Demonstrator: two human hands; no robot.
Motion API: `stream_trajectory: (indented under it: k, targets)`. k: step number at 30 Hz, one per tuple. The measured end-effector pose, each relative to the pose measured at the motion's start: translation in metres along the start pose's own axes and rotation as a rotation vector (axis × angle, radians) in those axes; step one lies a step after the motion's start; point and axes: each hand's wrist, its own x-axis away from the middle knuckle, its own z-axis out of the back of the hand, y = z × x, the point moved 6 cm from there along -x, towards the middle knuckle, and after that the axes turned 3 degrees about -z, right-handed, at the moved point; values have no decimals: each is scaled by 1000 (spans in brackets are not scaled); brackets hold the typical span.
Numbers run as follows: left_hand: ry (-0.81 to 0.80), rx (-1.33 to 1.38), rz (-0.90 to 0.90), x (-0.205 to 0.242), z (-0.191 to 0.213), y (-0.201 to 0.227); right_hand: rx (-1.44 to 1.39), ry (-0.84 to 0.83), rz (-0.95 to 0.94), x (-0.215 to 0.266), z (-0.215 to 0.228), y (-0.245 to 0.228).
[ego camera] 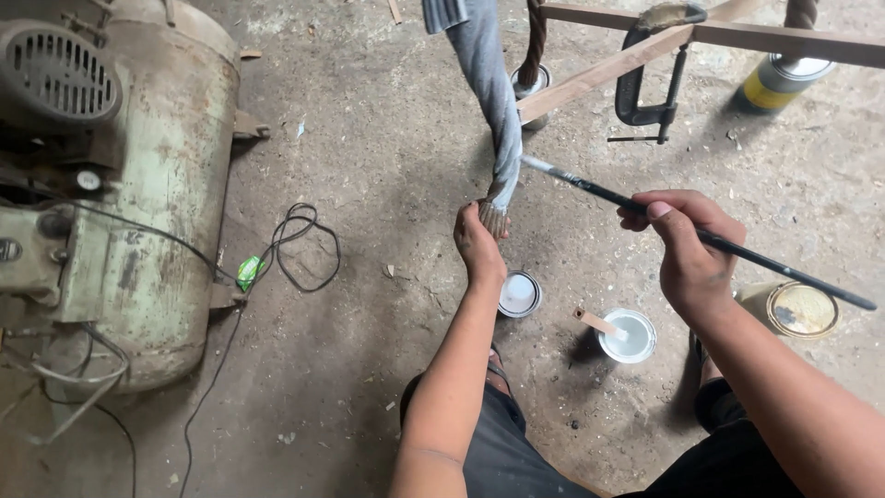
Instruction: The person paints a twisted rope structure with white paint using a paintbrush. They repeatedly dip the brush into a paint can and apply the paint to the rope while holding it with their other hand.
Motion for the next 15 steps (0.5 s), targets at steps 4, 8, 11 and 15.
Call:
stream_trajectory:
  k: [4, 8, 11, 15]
  targets:
    - [-13, -9, 21, 6, -2, 6, 74, -92, 88, 4, -11, 1]
    - [-17, 1, 11, 7, -3, 8, 127, -147, -40, 11, -17, 3]
    - [-9, -14, 25, 7, -2, 7, 93, -154, 67, 6, -17, -1]
    - [-1, -11, 68, 13, -1, 10, 85, -49, 92, 0, -11, -6]
